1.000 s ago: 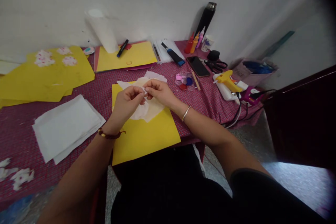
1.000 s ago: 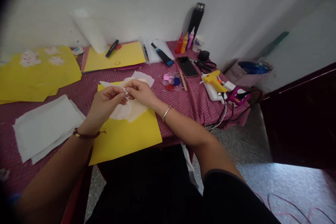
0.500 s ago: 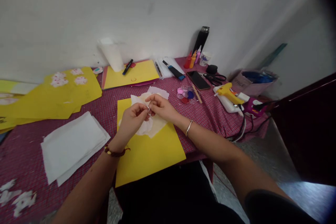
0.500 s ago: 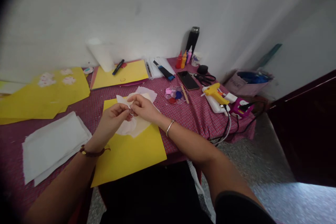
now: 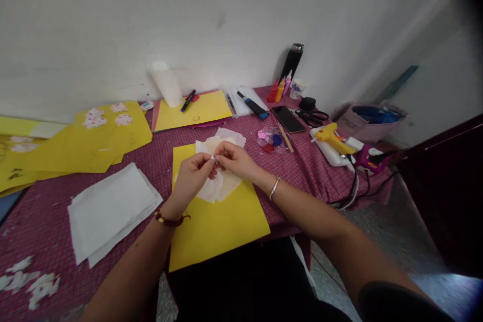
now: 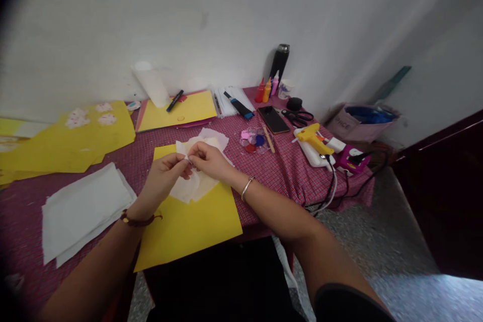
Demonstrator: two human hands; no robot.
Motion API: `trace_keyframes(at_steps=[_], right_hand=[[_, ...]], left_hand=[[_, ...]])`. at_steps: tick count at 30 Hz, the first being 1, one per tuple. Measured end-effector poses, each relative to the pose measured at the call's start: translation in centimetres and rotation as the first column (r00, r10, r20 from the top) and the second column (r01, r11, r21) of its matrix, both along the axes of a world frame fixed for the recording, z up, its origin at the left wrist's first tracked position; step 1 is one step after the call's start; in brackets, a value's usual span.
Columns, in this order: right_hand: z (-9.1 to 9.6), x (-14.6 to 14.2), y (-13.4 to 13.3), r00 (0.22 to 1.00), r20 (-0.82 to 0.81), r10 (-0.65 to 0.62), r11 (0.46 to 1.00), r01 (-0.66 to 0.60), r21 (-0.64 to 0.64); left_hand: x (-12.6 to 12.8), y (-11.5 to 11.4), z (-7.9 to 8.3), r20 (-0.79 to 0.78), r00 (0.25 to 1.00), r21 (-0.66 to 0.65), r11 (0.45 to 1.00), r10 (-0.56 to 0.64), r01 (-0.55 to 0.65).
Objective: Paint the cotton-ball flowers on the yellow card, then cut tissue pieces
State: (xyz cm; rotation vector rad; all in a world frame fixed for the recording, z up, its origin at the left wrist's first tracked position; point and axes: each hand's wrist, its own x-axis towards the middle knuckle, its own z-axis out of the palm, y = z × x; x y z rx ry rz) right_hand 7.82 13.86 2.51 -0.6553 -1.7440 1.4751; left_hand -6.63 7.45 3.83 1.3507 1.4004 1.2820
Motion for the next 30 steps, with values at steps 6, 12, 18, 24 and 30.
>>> trace_keyframes(at_steps=[6,12,18,24,30], right_hand=[[0.18,0.16,0.07,1.0,0.013,0.002,0.999,-0.003,0.034],[0.54,0.37,-0.12,1.0,0.029,0.008,0.998,-0.01,0.066],[0.54,0.4,-0.21,0.999,0.019,0.032,0.996,-0.033,0.079],[0.87,0.53,-0.29,0.999,0.048,0.023,0.998,-0.026,0.056],[0.94,0.71,-0.4,0.997,0.042,0.072,0.996,-0.074,0.049]], left_hand=[[0.02,-0.09,0.34,0.199,0.98,-0.075,0.996,-0.033,0.048],[-0.05,-0.05,0.8,0.416,0.909,-0.175,0.98,-0.009,0.089],[-0.12,0.08,0.69,0.381,0.924,-0.19,0.98,0.012,0.065],[-0.14,-0.01,0.71,0.401,0.916,-0.204,0.977,0.02,0.068],[-0.52,-0.04,0.8,0.379,0.925,-0.246,0.964,-0.003,0.104]])
